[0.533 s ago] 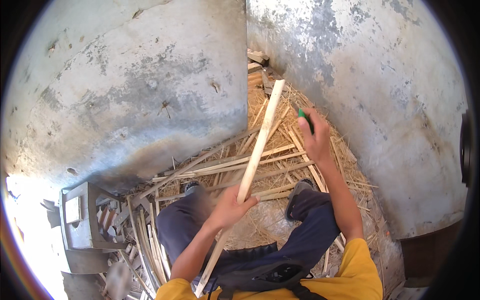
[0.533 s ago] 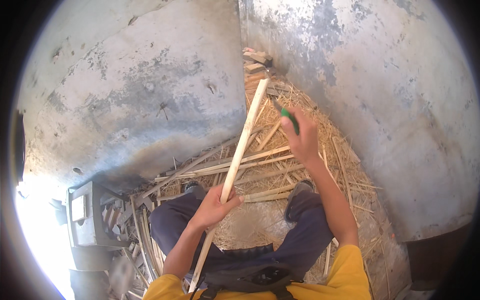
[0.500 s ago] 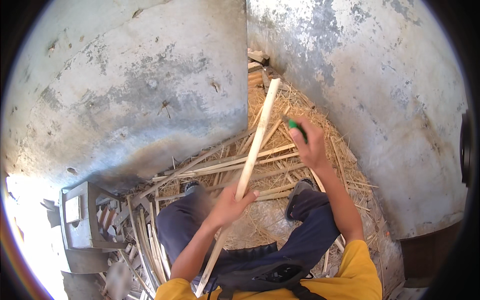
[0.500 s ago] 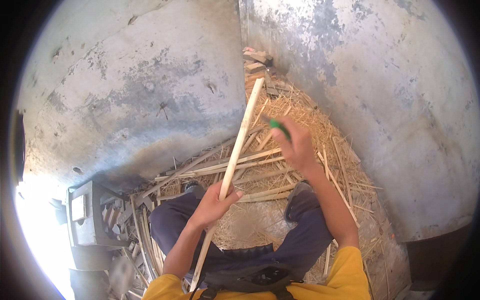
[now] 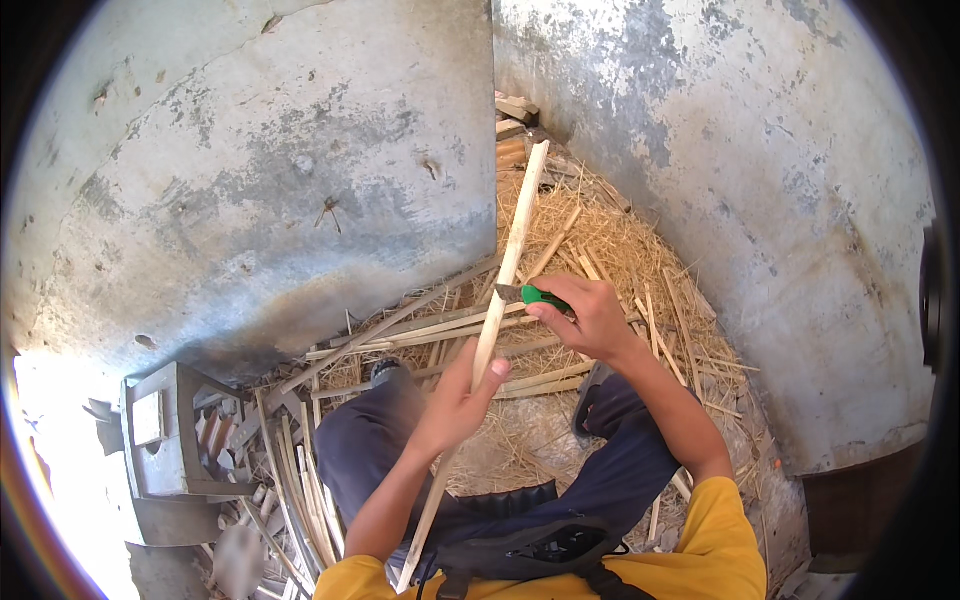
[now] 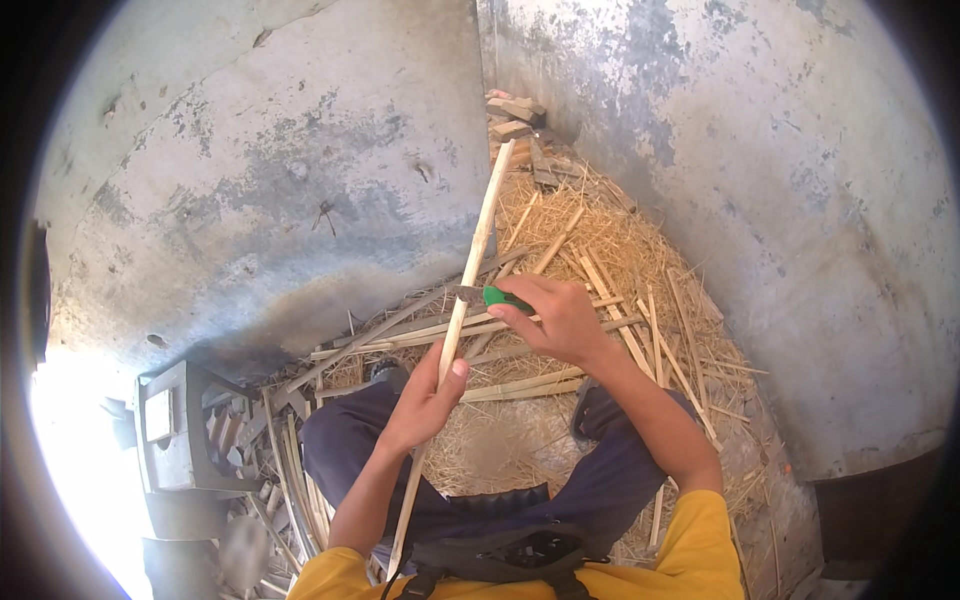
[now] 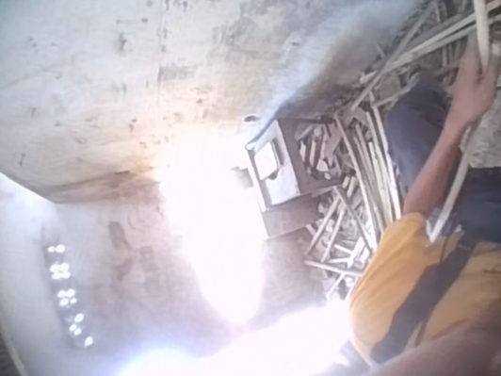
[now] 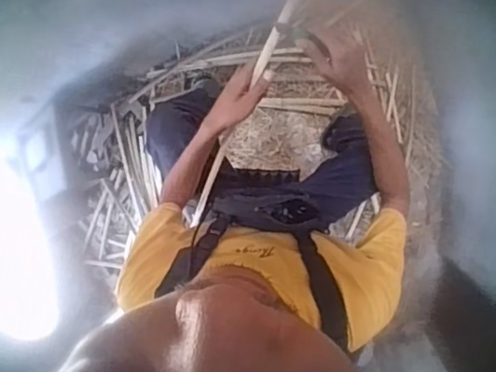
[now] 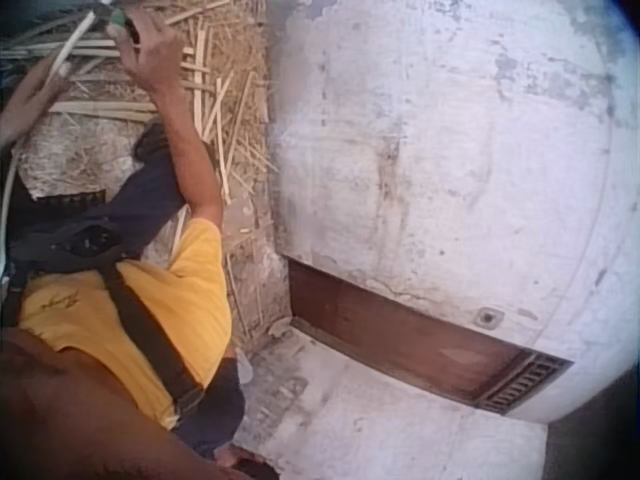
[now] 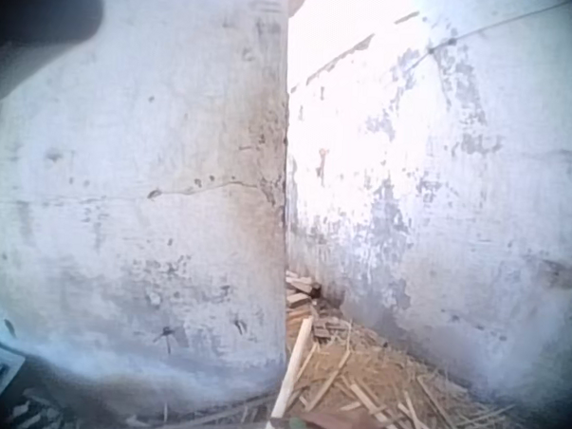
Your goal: The person whittles a long piece of wood using a small utility knife, peeling off thin strips while sitting on a floor covered in wood shavings.
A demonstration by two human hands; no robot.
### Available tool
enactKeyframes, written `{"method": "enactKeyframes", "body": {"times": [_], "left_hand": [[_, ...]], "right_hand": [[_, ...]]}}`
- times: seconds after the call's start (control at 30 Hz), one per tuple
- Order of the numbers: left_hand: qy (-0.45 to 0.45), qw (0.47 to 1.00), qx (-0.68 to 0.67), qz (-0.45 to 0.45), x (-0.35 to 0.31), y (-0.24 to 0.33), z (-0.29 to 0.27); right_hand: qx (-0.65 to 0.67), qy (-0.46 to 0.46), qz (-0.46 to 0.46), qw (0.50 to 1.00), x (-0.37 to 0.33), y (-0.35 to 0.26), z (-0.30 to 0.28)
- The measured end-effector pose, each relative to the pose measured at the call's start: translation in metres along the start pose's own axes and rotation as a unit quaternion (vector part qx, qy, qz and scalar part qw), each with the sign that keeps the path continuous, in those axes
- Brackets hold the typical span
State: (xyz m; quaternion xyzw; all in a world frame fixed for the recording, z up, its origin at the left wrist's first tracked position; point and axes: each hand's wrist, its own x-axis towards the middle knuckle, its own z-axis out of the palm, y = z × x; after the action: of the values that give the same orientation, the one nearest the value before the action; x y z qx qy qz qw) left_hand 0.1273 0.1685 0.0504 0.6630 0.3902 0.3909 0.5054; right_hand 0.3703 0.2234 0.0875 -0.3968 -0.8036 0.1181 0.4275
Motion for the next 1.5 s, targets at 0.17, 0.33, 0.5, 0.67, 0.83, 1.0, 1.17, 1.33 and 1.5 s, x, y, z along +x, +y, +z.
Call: {"method": "enactKeyframes", "body": {"times": [0.17, 0.33, 0.5, 0.67, 0.83, 1.0, 1.17, 1.33, 1.5], "left_hand": [[-0.019, 0.994, -0.031, -0.101, -0.004, 0.013, -0.004], [-0.007, 0.995, 0.014, -0.097, -0.006, 0.013, -0.004], [-0.003, 0.996, 0.024, -0.082, -0.007, 0.018, -0.001], [-0.062, 0.991, 0.074, -0.09, -0.014, 0.019, 0.008], [-0.053, 0.991, 0.094, -0.081, -0.01, 0.016, 0.007], [-0.051, 0.992, 0.098, -0.06, -0.01, 0.013, 0.006], [-0.091, 0.98, 0.14, -0.105, -0.015, 0.024, 0.009], [-0.012, 0.992, 0.123, -0.022, -0.012, 0.01, 0.009], [0.019, 0.991, 0.127, -0.027, -0.006, 0.008, 0.001]], "right_hand": [[-0.04, -0.005, -0.037, 0.999, 0.007, 0.008, -0.004], [-0.043, 0.013, -0.033, 0.998, 0.01, 0.011, -0.002], [-0.089, 0.011, 0.042, 0.995, 0.016, 0.018, -0.012], [-0.143, 0.165, 0.087, 0.972, 0.036, 0.063, -0.061], [-0.124, 0.175, 0.114, 0.97, 0.031, 0.064, -0.057], [-0.105, 0.167, 0.111, 0.974, 0.027, 0.069, -0.062], [-0.13, 0.215, 0.269, 0.93, 0.032, 0.101, -0.093], [-0.249, 0.027, 0.39, 0.886, 0.004, 0.155, -0.124], [-0.227, -0.309, 0.369, 0.847, -0.028, 0.157, -0.1]]}}
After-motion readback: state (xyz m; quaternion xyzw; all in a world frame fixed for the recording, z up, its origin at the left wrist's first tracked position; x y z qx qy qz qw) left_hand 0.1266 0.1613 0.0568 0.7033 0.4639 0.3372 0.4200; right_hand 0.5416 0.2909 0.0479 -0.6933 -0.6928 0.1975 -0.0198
